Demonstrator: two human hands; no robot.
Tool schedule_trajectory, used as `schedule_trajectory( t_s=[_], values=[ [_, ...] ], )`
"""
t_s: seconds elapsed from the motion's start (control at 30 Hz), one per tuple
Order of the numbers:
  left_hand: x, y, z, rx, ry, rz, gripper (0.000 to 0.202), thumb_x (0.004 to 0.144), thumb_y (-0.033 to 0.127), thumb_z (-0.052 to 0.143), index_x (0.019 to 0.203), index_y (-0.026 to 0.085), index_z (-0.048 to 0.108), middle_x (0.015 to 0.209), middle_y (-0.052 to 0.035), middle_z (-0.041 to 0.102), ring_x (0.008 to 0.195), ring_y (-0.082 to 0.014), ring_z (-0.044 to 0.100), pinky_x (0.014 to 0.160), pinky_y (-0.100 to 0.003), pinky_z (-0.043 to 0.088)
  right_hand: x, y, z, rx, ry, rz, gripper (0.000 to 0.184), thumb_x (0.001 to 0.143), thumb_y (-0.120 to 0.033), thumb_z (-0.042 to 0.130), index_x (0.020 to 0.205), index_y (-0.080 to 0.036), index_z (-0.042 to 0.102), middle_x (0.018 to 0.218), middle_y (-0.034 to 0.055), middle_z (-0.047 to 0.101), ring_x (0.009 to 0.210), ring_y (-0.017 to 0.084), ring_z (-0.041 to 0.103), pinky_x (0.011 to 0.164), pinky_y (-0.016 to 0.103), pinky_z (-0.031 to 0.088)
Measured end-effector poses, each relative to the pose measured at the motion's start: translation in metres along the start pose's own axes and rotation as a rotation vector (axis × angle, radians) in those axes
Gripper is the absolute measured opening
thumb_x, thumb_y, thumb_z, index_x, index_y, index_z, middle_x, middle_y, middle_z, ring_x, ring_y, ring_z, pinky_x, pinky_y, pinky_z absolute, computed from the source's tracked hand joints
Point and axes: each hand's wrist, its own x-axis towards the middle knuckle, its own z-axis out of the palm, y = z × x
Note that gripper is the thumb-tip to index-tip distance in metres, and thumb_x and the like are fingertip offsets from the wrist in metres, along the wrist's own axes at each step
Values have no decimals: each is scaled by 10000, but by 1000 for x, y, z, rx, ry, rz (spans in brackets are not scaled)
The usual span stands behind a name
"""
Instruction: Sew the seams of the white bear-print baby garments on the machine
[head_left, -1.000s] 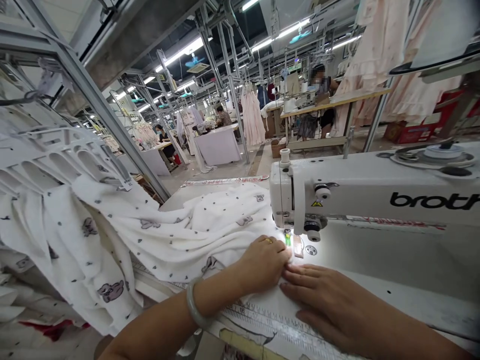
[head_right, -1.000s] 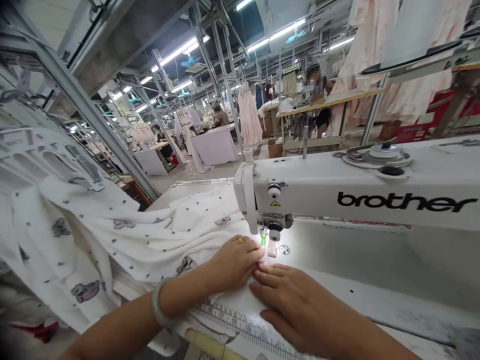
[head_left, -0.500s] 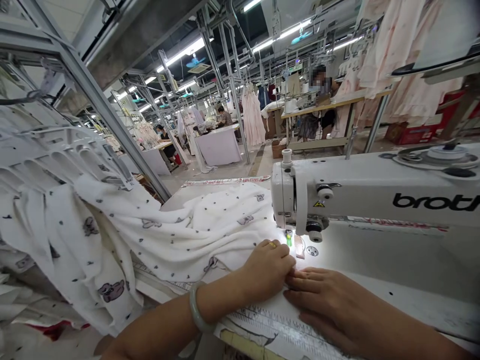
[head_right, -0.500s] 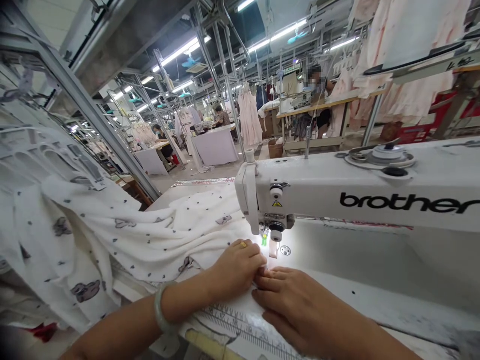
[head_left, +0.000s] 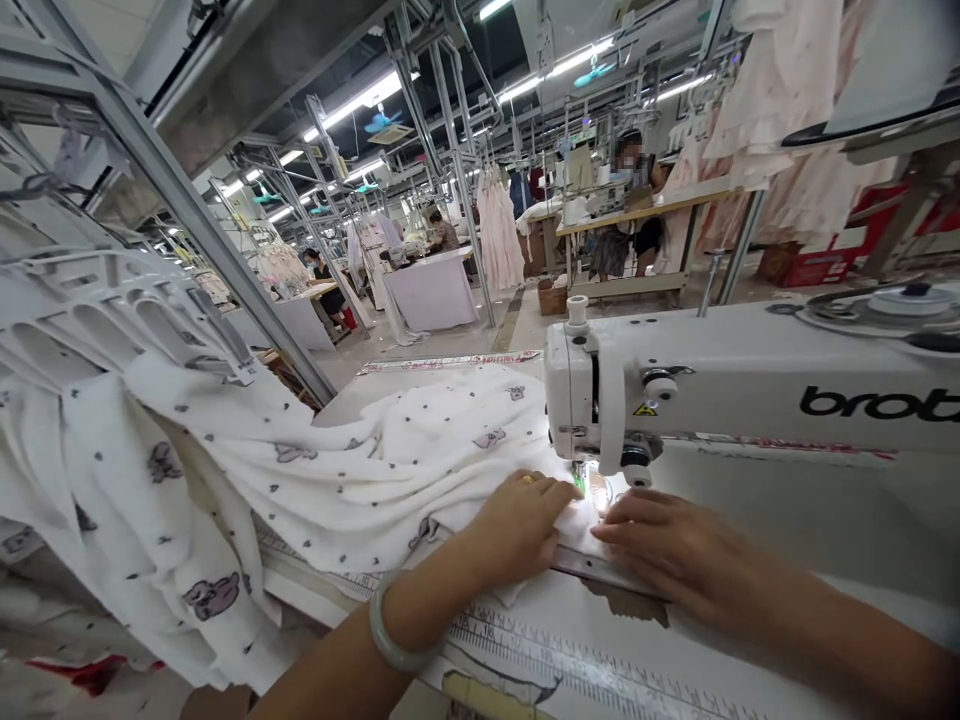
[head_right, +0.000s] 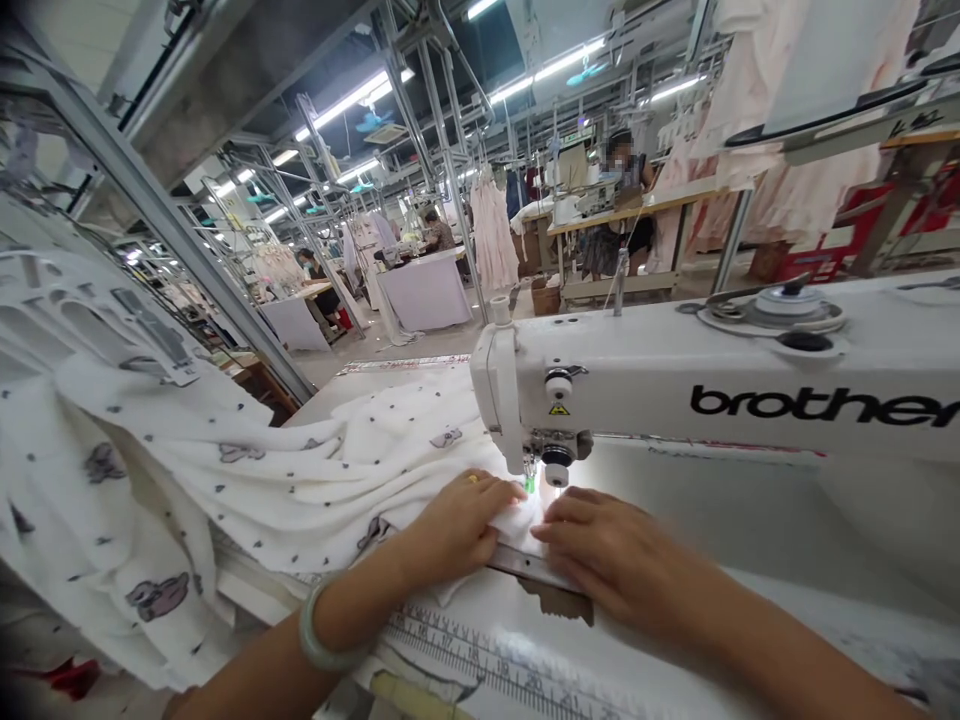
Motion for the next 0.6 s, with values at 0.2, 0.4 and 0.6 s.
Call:
schedule_trajectory(
  t_s=[0.2,0.4,0.6],
  values=[
    [-4,0,-4,24,142,28,214,837,49,551,984,172,646,990,-59,693,931,-220,614,878,-344,471,2,1,0,22,-108,53,304,1087,-315,395,1021,-233,680,937,50,638,892,208,602,855,376,455],
    [-3,7,8,102,84,147,128,922,150,561,889,167,683,852,-46,637,807,-187,598,760,-310,457,3,-5,8,57,-128,62,359,1093,-336,380,926,-227,679,888,42,612,855,205,561,774,358,410],
    [-6,6,2,19,12,155,165,870,132,575,1014,152,652,929,-73,650,894,-214,611,815,-326,497,1,-3,7,52,-143,50,354,1089,-329,402,873,-224,661,877,30,608,842,191,553,768,353,388]
  ],
)
